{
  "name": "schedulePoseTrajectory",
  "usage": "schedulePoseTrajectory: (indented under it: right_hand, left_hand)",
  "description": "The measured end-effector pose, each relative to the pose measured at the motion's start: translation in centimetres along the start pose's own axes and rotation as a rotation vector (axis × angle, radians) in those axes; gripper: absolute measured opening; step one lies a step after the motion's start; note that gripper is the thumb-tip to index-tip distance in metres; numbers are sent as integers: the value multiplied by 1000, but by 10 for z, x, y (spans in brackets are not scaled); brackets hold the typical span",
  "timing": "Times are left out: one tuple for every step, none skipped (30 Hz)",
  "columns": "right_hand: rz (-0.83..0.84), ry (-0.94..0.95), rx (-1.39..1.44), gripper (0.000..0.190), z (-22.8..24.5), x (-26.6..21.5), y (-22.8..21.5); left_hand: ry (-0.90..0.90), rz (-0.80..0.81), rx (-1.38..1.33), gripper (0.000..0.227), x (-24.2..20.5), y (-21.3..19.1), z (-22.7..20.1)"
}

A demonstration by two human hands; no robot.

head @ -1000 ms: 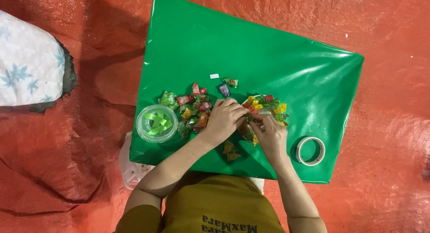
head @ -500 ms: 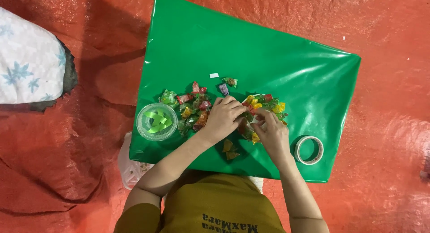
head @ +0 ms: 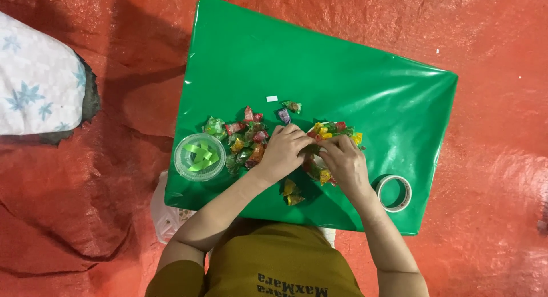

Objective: The person attaches colorful wrapped candies around the edge of a small plastic cup using tape to create a decorative flower-like craft.

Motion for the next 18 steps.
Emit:
schedulePoseTrajectory:
  right_hand:
    - [-3,-2,-1,21,-1,-1,1]
    - [5,13,15,22,-3,-2,3]
    - [16,29,33,24,-4,-4,6]
    - [17,28,33,24,-2,-4,2]
    - [44,50,76,30,-2,-3,0]
    - [71,73,119,37,-1,-2,-2]
    - [71,71,120,37,0,-3,-5]
    - [71,99,124,37,-1,-4,-8]
    - [70,126,125,37,-2,-5,-12]
    - [68,125,124,37,-4,-4,-11]
    - [58,121,135,36,-4,-6,-10]
    - [47,117,147,36,-4,-8,-9]
    - [45,116,148,36,-8,-9,-5]
    - [40,120,145,35,-11,-11,-1]
    - [35,124,141,34,-15,-13,3]
    - [32,124,142,34,-14,-12,0]
    - [31,126,140,30,-13,-10,-2]
    - [29,129,139,26,-12,-7,-5]
  left_hand:
    - [2,-2,2,23,1,3,2]
    - [-10,11,2,27,1,7,5]
    - [-24,27,0,31,0,12,7]
    - [-24,27,0,31,2,-4,-5]
    - [9,34,26,22,5,-21,-19]
    - [41,40,52,14,7,-37,-34]
    - [41,39,53,14,6,-29,-27]
    - [46,46,50,16,6,-20,-21]
    - [54,52,46,18,7,-11,-15]
    - [56,50,48,18,7,-8,-13]
    - [50,50,65,22,6,-4,-11]
    - [45,50,83,26,5,0,-9]
    - [45,49,85,26,5,-1,-10]
    - [49,40,88,26,5,-4,-12]
    - [54,31,89,26,5,-6,-13]
    - [55,31,92,26,5,-3,-14]
    - [37,-14,71,28,5,-4,-13]
    - [20,-58,50,30,5,-5,-12]
Point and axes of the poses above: each hand's wrist, its own x-axis towards the middle knuckle, its own y-axis out of the palm, z = x × y, the point moved 6 cm from there along x, towards the middle knuckle, and after that the axes turned 10 degrees about -x, right-handed, at the moved point
